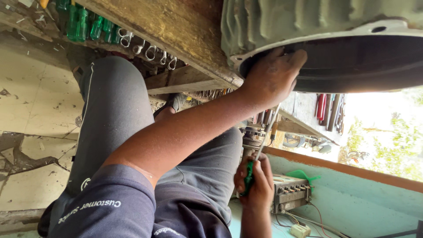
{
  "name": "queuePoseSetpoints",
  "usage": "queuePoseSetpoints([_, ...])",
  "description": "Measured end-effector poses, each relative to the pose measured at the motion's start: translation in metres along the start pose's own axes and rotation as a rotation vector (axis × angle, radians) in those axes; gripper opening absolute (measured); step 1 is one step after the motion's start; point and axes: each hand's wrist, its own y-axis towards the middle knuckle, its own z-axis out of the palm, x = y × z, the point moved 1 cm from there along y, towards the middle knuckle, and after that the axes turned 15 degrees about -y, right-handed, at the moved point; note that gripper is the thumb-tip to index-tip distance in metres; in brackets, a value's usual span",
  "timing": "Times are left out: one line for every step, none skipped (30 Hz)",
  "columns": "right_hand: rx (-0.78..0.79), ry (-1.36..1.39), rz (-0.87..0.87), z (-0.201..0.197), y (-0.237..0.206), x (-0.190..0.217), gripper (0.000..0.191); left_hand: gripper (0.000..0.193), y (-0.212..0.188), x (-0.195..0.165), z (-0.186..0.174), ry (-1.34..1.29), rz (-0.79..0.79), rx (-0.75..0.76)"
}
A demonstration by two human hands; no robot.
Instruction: The person sits on the floor in front of a workbench holding an opened electric motor housing. They pick up a long green-handled screwdriver and repeatedly work it inside the motor stator, prying and scraping at components while steadying the housing with the other hand.
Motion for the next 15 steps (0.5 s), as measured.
queuePoseSetpoints([0.041,0.071,-0.007,0.005,0.002,0.0,0.021,0.025,0.0,0.002,0.001,0.004,-0.018,0.015])
queuePoseSetpoints([0.03,0.076,0.008,0.008,0.003,0.003,0.02,0.024,0.0,0.004,0.002,0.009,-0.037,0.029])
queuePoseSetpoints([0.021,0.082,0.024,0.011,0.004,0.006,0.02,0.022,0.001,0.006,0.003,0.006,-0.024,0.018])
queuePoseSetpoints([0.015,0.09,0.039,0.011,0.004,0.011,0.02,0.021,0.0,0.007,0.003,0.007,-0.01,0.007])
queuePoseSetpoints([0.02,0.091,0.048,0.011,0.004,0.017,0.022,0.02,0.0,0.009,0.004,0.01,0.003,-0.002])
queuePoseSetpoints([0.023,0.093,0.059,0.008,0.003,0.025,0.024,0.019,0.001,0.01,0.004,0.011,-0.008,0.017])
queuePoseSetpoints([0.025,0.095,0.068,0.007,0.003,0.031,0.026,0.019,0.002,0.012,0.005,0.011,-0.019,0.036])
queuePoseSetpoints([-0.008,0.044,0.066,0.006,0.002,0.034,0.025,0.019,0.002,0.012,0.005,0.009,-0.03,0.057])
queuePoseSetpoints([-0.048,-0.007,0.063,0.004,0.003,0.035,0.025,0.019,0.002,0.012,0.005,0.02,-0.013,0.042])
queuePoseSetpoints([-0.091,-0.058,0.058,0.003,0.004,0.033,0.024,0.02,0.002,0.011,0.005,0.028,0.008,0.028])
queuePoseSetpoints([-0.115,-0.123,0.013,0.001,0.006,0.028,0.022,0.02,0.003,0.011,0.004,0.037,0.031,0.009])
queuePoseSetpoints([-0.136,-0.191,-0.03,0.001,0.01,0.018,0.021,0.021,0.003,0.009,0.003,0.058,0.005,0.041])
queuePoseSetpoints([-0.154,-0.26,-0.073,0.0,0.015,0.006,0.019,0.021,0.003,0.008,0.002,0.083,-0.023,0.069])
queuePoseSetpoints([-0.152,-0.31,-0.143,-0.004,0.022,-0.006,0.017,0.022,0.003,0.007,0.0,0.111,-0.055,0.092])
queuePoseSetpoints([-0.153,-0.359,-0.209,-0.01,0.029,-0.018,0.016,0.022,0.003,0.006,-0.002,0.121,-0.048,0.095])
